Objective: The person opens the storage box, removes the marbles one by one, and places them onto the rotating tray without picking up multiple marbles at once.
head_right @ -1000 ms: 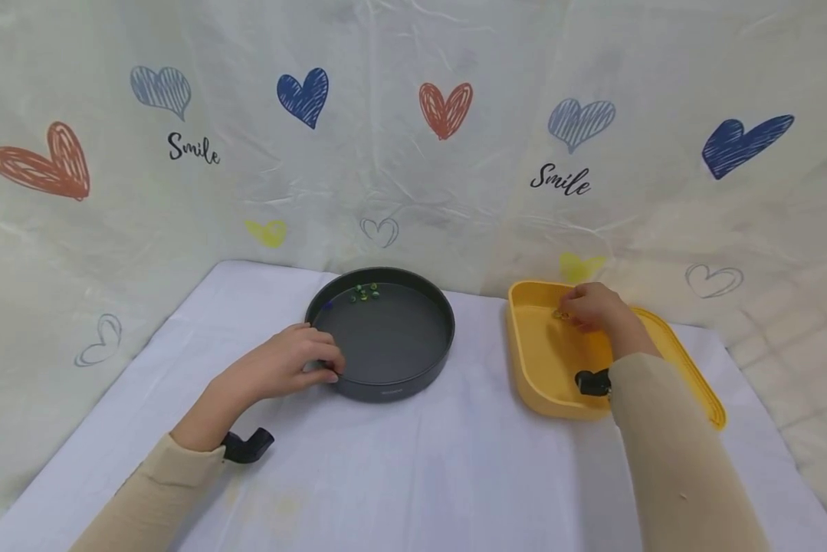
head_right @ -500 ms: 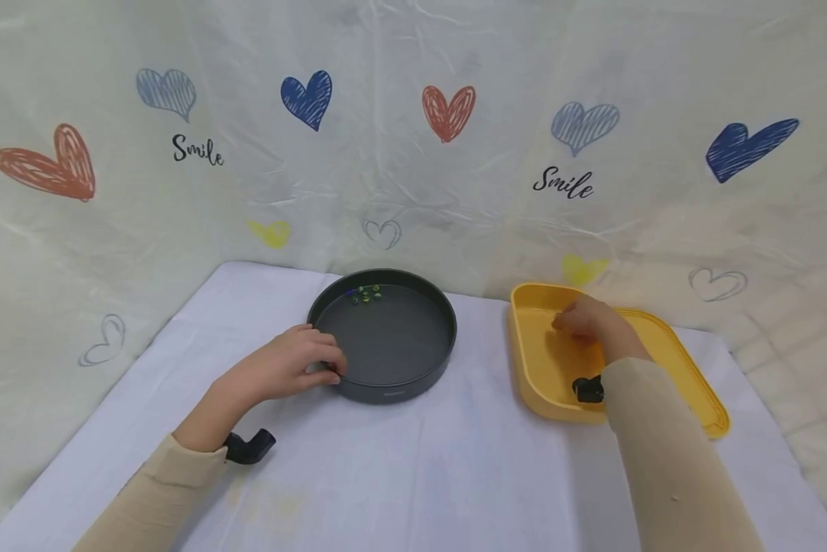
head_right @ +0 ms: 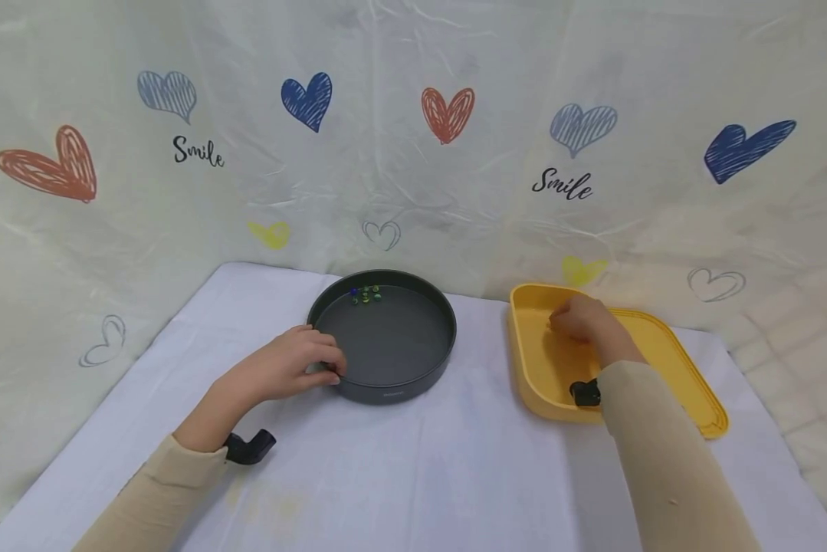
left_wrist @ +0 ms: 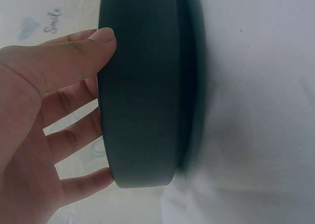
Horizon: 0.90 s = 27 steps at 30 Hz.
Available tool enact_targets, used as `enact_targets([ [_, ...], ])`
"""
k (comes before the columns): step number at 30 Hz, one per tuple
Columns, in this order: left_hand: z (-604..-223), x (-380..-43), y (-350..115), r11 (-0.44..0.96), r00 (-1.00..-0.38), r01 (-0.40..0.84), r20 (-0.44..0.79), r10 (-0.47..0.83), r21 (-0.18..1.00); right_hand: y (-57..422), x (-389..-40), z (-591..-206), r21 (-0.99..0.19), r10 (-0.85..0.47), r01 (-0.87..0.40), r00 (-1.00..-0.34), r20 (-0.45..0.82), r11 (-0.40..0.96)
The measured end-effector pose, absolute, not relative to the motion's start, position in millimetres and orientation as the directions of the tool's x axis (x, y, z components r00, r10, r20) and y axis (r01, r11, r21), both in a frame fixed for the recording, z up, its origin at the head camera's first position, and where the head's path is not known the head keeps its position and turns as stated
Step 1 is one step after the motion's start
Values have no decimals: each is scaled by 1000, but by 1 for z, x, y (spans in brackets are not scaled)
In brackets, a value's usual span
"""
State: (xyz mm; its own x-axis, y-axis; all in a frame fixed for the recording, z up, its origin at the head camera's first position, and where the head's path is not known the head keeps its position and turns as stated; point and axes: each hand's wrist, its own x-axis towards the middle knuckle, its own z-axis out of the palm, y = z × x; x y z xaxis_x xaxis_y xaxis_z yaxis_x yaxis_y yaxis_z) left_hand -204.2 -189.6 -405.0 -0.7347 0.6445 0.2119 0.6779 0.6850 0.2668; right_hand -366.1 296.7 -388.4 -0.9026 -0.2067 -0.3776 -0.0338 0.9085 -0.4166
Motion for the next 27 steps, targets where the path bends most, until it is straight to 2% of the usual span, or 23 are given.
enact_targets([
  [6, -406, -205, -190, 679, -730, 683, 222, 646, 269, 285, -361, -376, -574, -206, 5, -931, -302, 819],
  [15, -406, -205, -190, 675, -727, 687, 226, 649, 269, 257, -346, -362, -737, -235, -29, -956, -177, 675],
  [18, -407, -206, -190, 676, -728, 685, 222, 648, 273, 248, -340, -361, -835, -249, -15, -957, -147, 550],
  [22, -407, -206, -190, 680, -732, 681, 217, 646, 271, 238, -331, -361, -959, -303, 19, -947, -108, 282],
  [27, -407, -205, -190, 675, -727, 686, 225, 649, 269, 222, -321, -364, -993, -379, 108, -922, -82, -50],
])
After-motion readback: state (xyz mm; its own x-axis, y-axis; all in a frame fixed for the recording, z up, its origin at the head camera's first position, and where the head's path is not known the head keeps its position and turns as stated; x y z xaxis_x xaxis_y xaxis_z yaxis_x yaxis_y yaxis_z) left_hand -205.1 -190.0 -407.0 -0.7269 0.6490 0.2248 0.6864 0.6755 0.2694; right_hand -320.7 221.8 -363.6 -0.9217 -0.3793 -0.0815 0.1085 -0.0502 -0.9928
